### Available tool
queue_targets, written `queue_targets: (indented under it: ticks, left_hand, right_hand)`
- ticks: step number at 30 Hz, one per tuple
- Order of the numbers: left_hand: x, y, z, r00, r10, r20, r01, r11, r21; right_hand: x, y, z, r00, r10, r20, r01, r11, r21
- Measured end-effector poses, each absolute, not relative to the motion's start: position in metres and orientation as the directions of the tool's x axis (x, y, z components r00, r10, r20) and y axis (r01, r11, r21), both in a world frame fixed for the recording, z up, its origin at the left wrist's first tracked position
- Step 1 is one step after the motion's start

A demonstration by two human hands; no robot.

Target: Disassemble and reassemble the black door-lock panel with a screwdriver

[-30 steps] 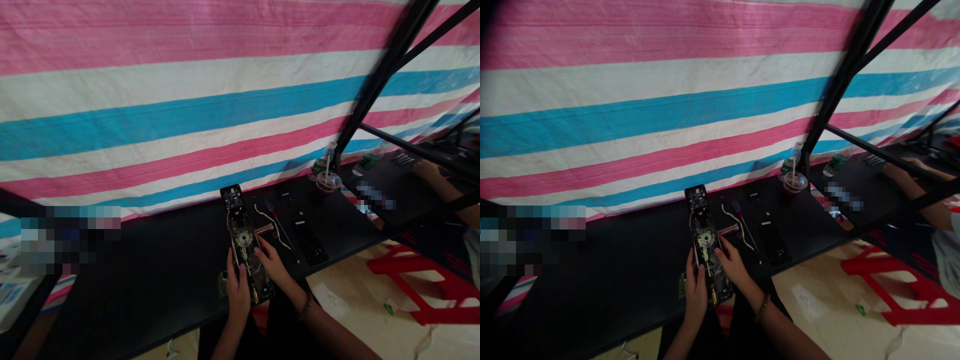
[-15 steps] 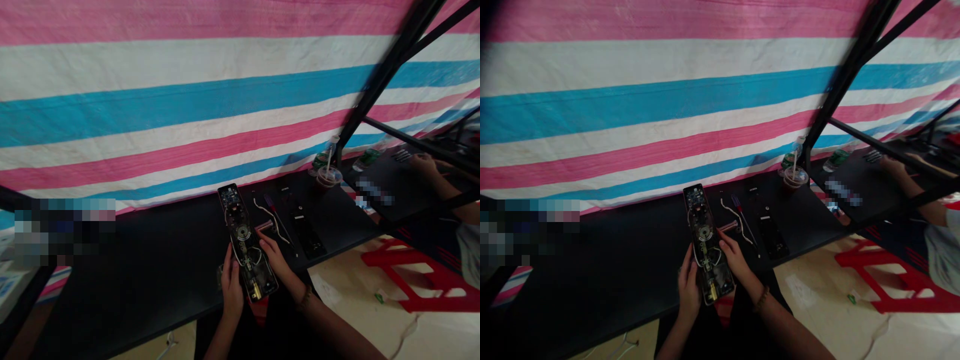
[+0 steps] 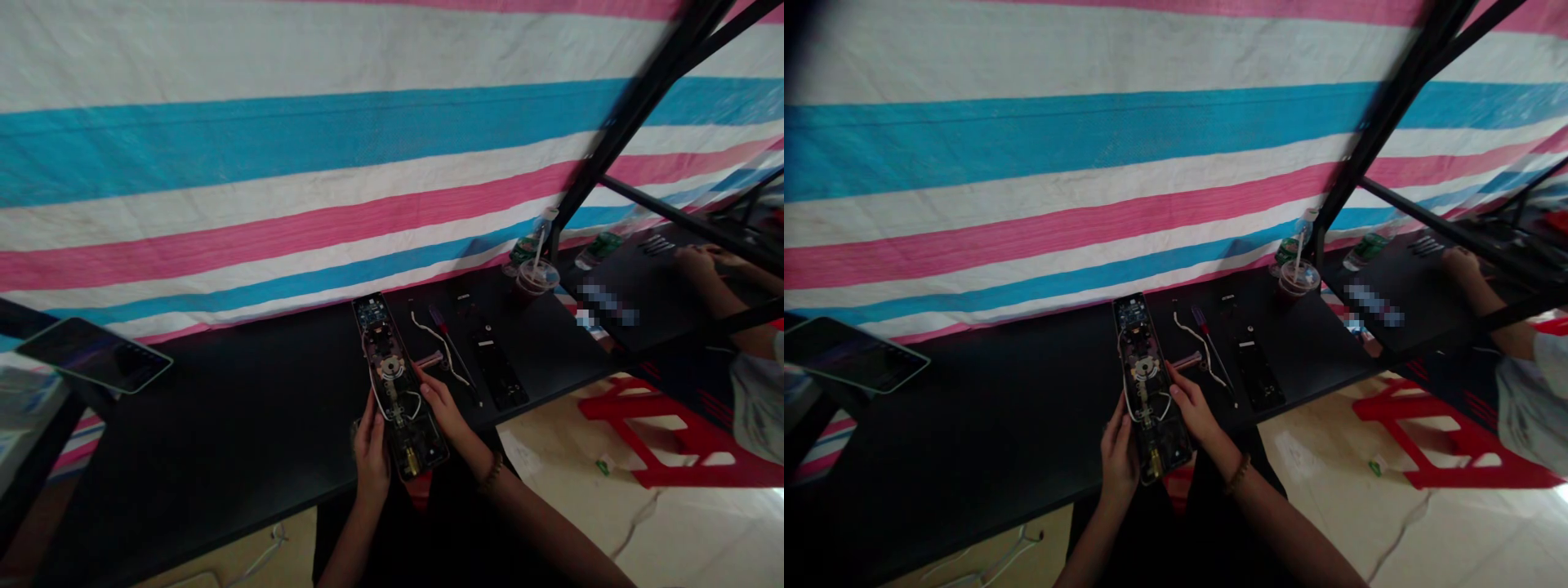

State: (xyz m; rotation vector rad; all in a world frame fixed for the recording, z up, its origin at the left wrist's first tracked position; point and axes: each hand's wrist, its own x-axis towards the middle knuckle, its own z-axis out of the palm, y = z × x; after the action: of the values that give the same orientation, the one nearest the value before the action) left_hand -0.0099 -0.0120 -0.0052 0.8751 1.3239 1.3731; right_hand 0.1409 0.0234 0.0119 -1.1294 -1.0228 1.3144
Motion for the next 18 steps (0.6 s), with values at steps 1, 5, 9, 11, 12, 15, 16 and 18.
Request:
queue_targets:
  ticks: [1, 5, 9, 11, 12, 15, 16, 18]
  left_hand:
    - [-0.01, -0.013, -0.005, -0.21, 0.966, -0.152, -0.233, 0.102, 0.967]
    - [-0.011, -0.017, 0.002, -0.175, 0.979, -0.105, -0.272, 0.054, 0.961]
    - [-0.011, -0.02, 0.005, -0.155, 0.984, -0.09, -0.215, 0.056, 0.975]
    - [-0.012, -0.019, 0.004, -0.142, 0.982, -0.127, -0.237, 0.091, 0.967]
    - [-0.013, -0.019, 0.003, -0.141, 0.979, -0.149, -0.246, 0.111, 0.963]
    - [-0.013, -0.018, 0.003, -0.136, 0.973, -0.184, -0.258, 0.145, 0.955]
    - [-0.013, -0.018, 0.003, -0.13, 0.975, -0.183, -0.256, 0.145, 0.956]
    - [-0.011, -0.019, 0.004, -0.127, 0.977, -0.172, -0.245, 0.137, 0.96]
  right_hand:
    - [0.141, 0.023, 0.012, 0.023, 0.998, -0.063, -0.182, -0.058, -0.982]
    - [0.141, 0.019, 0.009, 0.028, 0.997, -0.069, -0.212, -0.062, -0.975]
    - [0.14, 0.018, 0.004, 0.033, 0.996, -0.089, -0.236, -0.079, -0.969]
    - [0.14, 0.019, 0.0, 0.042, 0.995, -0.087, -0.238, -0.075, -0.968]
    - [0.14, 0.02, -0.002, 0.047, 0.995, -0.086, -0.234, -0.073, -0.97]
    - [0.141, 0.021, -0.006, 0.07, 0.993, -0.094, -0.216, -0.077, -0.973]
    - [0.141, 0.021, -0.007, 0.078, 0.992, -0.1, -0.216, -0.081, -0.973]
    - [0.142, 0.022, -0.008, 0.083, 0.991, -0.108, -0.221, -0.087, -0.971]
